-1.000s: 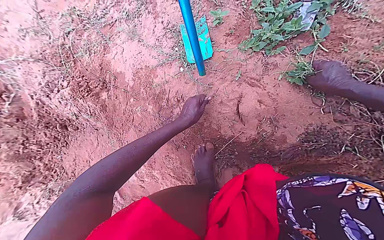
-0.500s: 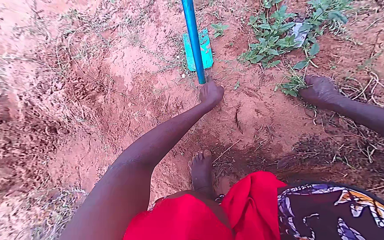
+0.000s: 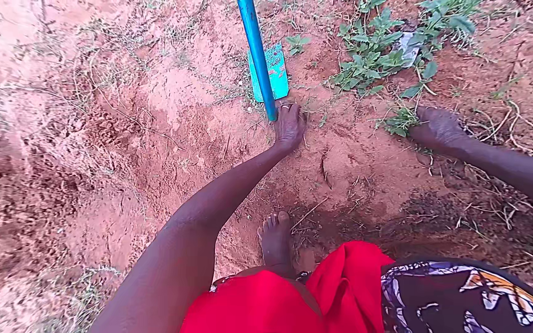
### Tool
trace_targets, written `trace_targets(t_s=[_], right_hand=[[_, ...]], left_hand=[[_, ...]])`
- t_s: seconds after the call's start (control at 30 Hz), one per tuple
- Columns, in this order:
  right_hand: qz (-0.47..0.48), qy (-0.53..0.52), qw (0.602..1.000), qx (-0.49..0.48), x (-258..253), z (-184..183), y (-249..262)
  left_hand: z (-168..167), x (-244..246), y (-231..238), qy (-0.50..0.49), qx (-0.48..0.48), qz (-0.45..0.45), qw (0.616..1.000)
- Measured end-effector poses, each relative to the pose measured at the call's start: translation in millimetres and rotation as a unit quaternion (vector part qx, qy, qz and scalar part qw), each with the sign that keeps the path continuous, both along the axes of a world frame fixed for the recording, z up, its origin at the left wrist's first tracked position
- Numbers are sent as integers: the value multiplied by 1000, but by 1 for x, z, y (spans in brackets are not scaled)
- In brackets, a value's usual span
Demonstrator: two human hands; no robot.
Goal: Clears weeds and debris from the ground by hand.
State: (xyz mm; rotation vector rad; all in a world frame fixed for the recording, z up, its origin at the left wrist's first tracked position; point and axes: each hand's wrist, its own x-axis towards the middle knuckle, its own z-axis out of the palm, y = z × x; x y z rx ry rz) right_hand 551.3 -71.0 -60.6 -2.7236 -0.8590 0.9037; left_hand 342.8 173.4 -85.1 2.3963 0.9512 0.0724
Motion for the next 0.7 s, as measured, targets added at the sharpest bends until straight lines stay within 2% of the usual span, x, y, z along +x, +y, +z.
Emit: trace_targets(t_s=[0.2, 0.27, 0.4, 0.47, 0.63, 0.7], right_hand=[[-11, 4, 1000, 11, 0, -3, -1], [-14, 5, 1000, 11, 0, -2, -1], [-18, 6, 1000, 11, 0, -3, -2], [-19, 7, 1000, 14, -1, -2, -2], [-31, 25, 999, 4, 1, 2, 1], [-48, 27, 998, 6, 1, 4, 2]], left_hand=[[-6, 7, 3, -22, 64, -110, 992], [-5, 17, 7, -43, 35, -121, 991], [0, 43, 17, -58, -76, -5, 995], [8, 46, 23, -26, -110, 53, 992], [26, 30, 17, 47, -103, 43, 993], [36, 22, -14, 60, -144, 25, 987]])
